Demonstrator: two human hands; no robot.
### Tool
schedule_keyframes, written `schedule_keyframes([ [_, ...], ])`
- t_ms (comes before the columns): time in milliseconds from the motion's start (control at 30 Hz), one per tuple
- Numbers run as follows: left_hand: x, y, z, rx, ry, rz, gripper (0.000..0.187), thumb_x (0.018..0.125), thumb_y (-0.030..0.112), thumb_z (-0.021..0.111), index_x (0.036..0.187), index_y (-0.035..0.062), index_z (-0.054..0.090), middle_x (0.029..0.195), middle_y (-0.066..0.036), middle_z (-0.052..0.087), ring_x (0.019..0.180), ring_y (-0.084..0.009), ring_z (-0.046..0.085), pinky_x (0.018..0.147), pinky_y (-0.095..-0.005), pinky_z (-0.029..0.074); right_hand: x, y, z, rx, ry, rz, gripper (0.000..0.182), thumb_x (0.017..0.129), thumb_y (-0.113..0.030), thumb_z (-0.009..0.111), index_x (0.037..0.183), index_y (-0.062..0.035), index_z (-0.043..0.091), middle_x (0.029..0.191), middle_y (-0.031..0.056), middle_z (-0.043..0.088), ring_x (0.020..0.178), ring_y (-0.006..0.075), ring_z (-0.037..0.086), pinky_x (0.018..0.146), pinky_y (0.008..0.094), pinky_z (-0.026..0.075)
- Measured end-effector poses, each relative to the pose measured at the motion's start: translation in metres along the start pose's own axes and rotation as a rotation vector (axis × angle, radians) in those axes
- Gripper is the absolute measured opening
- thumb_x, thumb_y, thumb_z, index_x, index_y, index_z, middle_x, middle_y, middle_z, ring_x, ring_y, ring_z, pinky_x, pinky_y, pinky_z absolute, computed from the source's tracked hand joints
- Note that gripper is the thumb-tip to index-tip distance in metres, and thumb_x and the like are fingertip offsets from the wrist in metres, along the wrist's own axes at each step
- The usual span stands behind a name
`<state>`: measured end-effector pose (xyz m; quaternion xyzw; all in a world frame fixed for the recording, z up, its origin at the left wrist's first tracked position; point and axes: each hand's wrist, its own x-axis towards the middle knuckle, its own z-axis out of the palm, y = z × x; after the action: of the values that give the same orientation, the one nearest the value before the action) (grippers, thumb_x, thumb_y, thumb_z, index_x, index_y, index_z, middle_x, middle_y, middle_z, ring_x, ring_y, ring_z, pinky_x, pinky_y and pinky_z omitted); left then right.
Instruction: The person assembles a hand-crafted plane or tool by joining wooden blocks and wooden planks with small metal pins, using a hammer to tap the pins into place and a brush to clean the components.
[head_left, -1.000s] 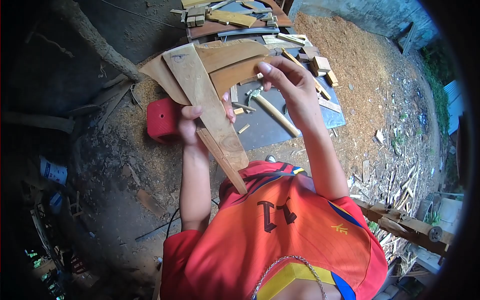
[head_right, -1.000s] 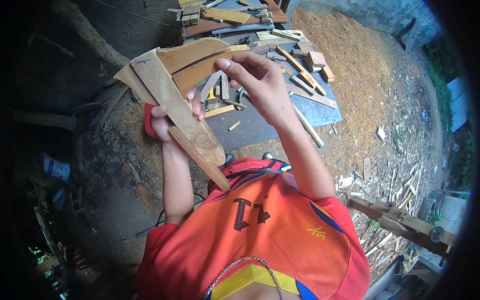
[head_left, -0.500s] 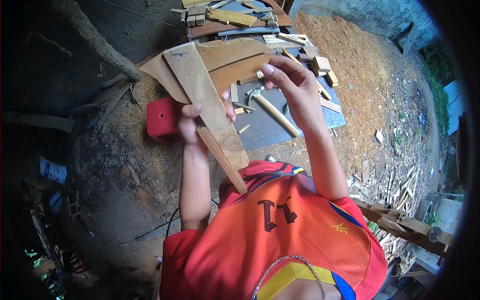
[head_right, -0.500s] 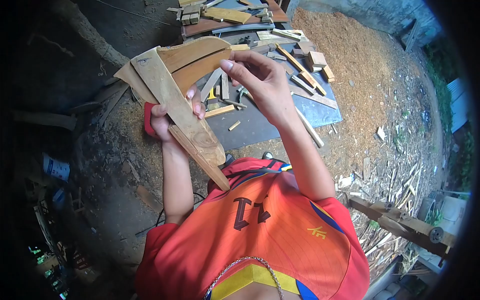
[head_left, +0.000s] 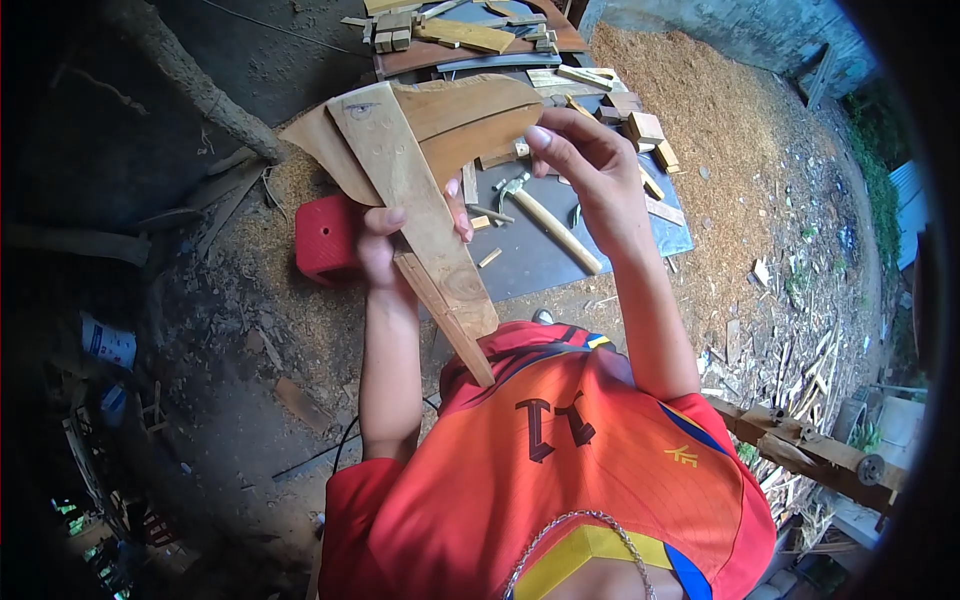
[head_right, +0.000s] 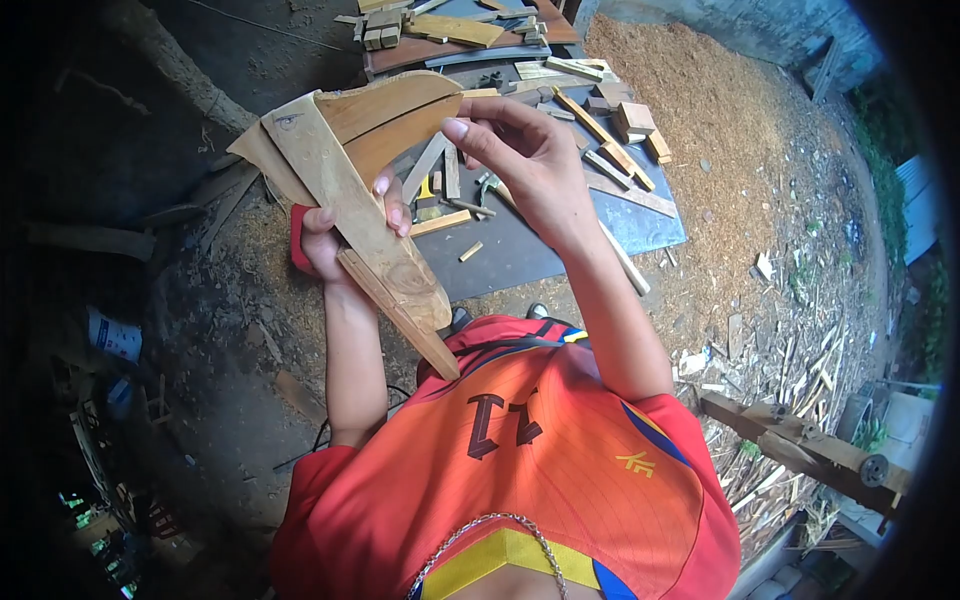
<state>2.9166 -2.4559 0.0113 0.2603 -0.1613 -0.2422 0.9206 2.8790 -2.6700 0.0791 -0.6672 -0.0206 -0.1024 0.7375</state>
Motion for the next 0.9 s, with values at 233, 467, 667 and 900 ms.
schedule_keyframes([
  [233,0.001,0.002,0.0,-0.019,0.026,0.006,0.096,0.077,0.036,0.073,0.151,-0.0045,0.028,0.103,-0.015,0.047,0.081,-0.0274,0.059,0.073,-0.0383,0.054,-0.002,0.01,-0.011,-0.022,-0.046,0.023,0.04,0.096,-0.026,0.078,0.122,0.0037,0.071,0.092,-0.0002,0.067,0.085,0.0073,0.061,0.08,0.0247,0.051],
  [467,0.003,0.005,-0.001,-0.007,0.009,-0.004,0.097,0.077,0.036,0.072,0.151,-0.0056,0.026,0.104,-0.016,0.047,0.081,-0.0277,0.059,0.072,-0.0388,0.054,0.004,0.003,0.001,-0.001,0.001,0.012,0.04,0.096,-0.025,0.078,0.123,0.0035,0.071,0.096,0.0013,0.07,0.087,0.0067,0.062,0.081,0.0247,0.051],
  [667,0.004,0.006,-0.009,-0.015,0.026,-0.001,0.093,0.077,0.037,0.073,0.149,-0.0029,0.03,0.105,-0.016,0.047,0.082,-0.0284,0.059,0.073,-0.0388,0.053,0.004,0.008,-0.004,-0.016,-0.043,0.04,0.041,0.095,-0.027,0.079,0.122,0.0029,0.071,0.098,0.0024,0.071,0.087,0.0069,0.062,0.081,0.025,0.052],
  [900,0.005,0.014,-0.017,-0.013,0.019,-0.037,0.088,0.077,0.037,0.073,0.148,0.0003,0.035,0.106,-0.015,0.048,0.082,-0.0284,0.059,0.074,-0.0394,0.053,0.015,0.01,0.013,-0.001,-0.016,0.069,0.04,0.096,-0.025,0.079,0.123,0.0032,0.07,0.096,0.0011,0.069,0.085,0.0071,0.061,0.08,0.0244,0.051],
])
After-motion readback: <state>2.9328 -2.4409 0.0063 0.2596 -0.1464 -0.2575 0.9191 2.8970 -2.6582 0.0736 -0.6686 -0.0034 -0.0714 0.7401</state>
